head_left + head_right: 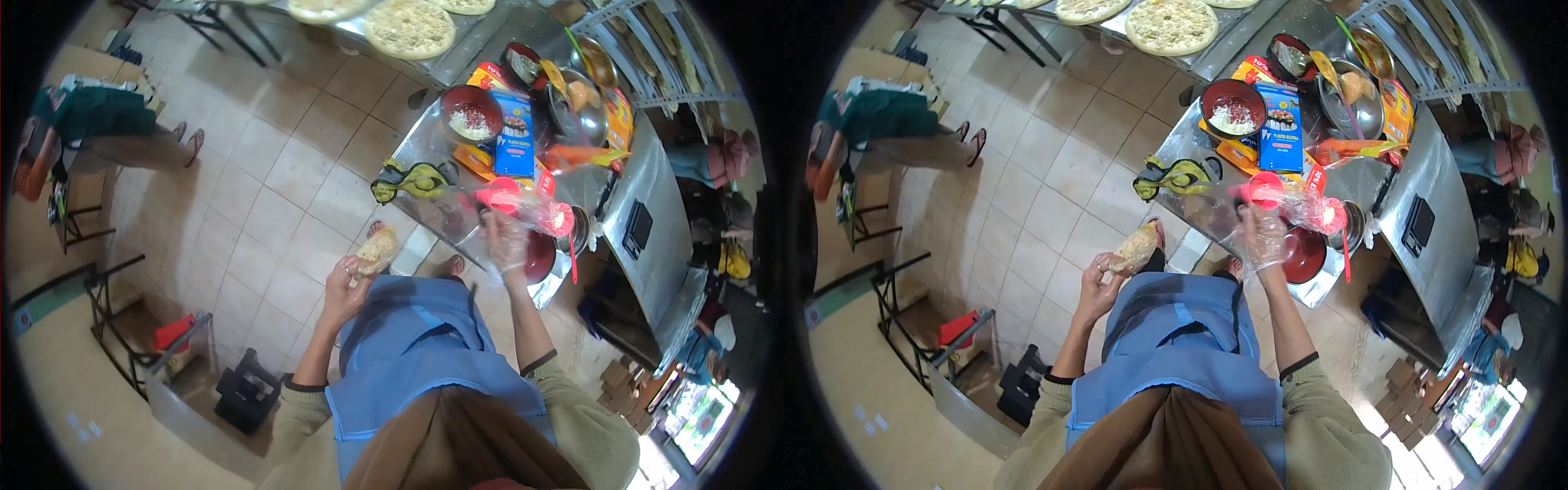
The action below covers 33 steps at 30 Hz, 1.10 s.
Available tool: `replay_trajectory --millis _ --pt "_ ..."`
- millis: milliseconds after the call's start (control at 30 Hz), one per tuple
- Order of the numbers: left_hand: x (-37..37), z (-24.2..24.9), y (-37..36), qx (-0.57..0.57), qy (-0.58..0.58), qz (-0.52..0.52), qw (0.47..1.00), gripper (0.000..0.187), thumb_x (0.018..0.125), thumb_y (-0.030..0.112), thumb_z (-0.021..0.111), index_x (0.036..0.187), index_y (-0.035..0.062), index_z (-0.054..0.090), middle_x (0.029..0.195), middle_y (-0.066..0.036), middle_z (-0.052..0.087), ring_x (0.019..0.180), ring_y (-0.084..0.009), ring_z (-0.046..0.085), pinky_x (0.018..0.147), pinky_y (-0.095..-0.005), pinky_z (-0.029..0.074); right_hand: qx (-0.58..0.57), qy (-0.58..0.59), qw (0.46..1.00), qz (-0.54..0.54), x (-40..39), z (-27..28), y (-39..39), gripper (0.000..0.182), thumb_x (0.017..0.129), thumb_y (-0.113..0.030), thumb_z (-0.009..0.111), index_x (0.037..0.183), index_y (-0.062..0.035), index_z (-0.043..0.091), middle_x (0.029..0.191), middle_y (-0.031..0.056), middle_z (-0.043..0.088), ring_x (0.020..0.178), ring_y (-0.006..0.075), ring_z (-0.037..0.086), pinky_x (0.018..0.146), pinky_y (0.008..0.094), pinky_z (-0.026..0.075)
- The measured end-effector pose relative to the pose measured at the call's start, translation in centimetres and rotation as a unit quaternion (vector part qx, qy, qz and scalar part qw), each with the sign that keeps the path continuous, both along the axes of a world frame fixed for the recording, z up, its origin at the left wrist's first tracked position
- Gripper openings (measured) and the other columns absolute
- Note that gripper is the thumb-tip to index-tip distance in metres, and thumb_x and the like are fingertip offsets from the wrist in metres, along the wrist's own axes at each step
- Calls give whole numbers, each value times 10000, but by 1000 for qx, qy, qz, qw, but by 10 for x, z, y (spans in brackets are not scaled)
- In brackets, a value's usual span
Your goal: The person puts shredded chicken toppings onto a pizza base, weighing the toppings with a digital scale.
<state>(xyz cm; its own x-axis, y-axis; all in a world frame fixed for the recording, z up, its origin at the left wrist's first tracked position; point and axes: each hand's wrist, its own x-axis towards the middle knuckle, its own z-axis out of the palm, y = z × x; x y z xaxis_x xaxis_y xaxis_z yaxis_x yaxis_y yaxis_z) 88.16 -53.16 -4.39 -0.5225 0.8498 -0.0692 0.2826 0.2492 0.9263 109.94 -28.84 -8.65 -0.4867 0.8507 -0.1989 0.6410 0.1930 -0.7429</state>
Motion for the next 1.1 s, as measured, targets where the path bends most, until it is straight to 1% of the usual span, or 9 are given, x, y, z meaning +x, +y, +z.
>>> replay_trajectory --millis 100,200,233,300,433,733,833,1033,1100 --pt "-32 8 21 -5 2 -52 999 36 774 7 635 801 9 612 787 -84 625 818 -240 582 775 -339 449 323 -21 945 51 -17 33 14 205 844 -54 558 1038 -30 619 902 133 667 809 247 657 741 344 535" --pt "-47 9 32 -7 -10 -73 997 33 783 18 633 802 4 609 789 -89 624 816 -241 582 773 -339 449 324 36 938 114 -48 36 10 283 789 8 564 1060 -53 618 993 152 652 918 296 636 816 376 513" --pt "-50 9 35 -5 -9 -78 997 34 786 21 632 802 2 609 789 -90 624 814 -242 582 772 -338 449 263 16 959 106 -59 27 2 346 749 26 585 1083 -58 607 1070 131 634 979 290 619 844 377 506" --pt "-54 6 41 -3 -7 -80 997 36 791 24 631 805 1 607 789 -93 621 807 -239 581 764 -333 450 280 -2 947 159 -66 -35 -12 291 853 -55 538 1137 -93 588 1104 126 619 945 267 628 794 376 524" --pt "-58 -3 48 -19 -25 -75 997 42 798 24 627 817 -2 601 793 -100 610 788 -219 577 738 -317 451 270 56 954 118 -75 -79 -48 288 844 -113 566 1130 -85 590 1101 120 615 941 281 623 778 375 524" --pt "-58 -7 52 -26 -40 -99 994 57 817 40 626 828 -5 594 803 -95 607 783 -187 572 726 -300 450 151 -143 977 52 -79 -67 -41 416 756 -293 658 1107 -83 581 1089 111 582 1011 290 550 816 433 461" --pt "-62 6 64 -24 -31 -107 993 91 785 51 647 841 -10 609 814 -123 617 794 -240 583 730 -324 457 237 -221 944 58 -86 -63 -49 418 745 -324 655 1077 -82 576 1038 101 586 993 282 556 773 430 474" --pt "-66 33 98 6 68 -189 980 84 789 54 658 835 8 604 786 -100 610 788 -242 585 837 -363 443 129 -178 975 18 -94 -84 -43 327 775 -298 620 1008 -72 579 971 147 605 852 314 596 703 431 485" --pt "-66 39 112 25 94 -228 969 100 775 59 670 842 16 609 782 -98 610 787 -251 587 865 -378 437 76 -177 981 25 -85 -67 -42 299 786 -270 604 993 -56 580 918 169 611 809 329 598 706 427 485"
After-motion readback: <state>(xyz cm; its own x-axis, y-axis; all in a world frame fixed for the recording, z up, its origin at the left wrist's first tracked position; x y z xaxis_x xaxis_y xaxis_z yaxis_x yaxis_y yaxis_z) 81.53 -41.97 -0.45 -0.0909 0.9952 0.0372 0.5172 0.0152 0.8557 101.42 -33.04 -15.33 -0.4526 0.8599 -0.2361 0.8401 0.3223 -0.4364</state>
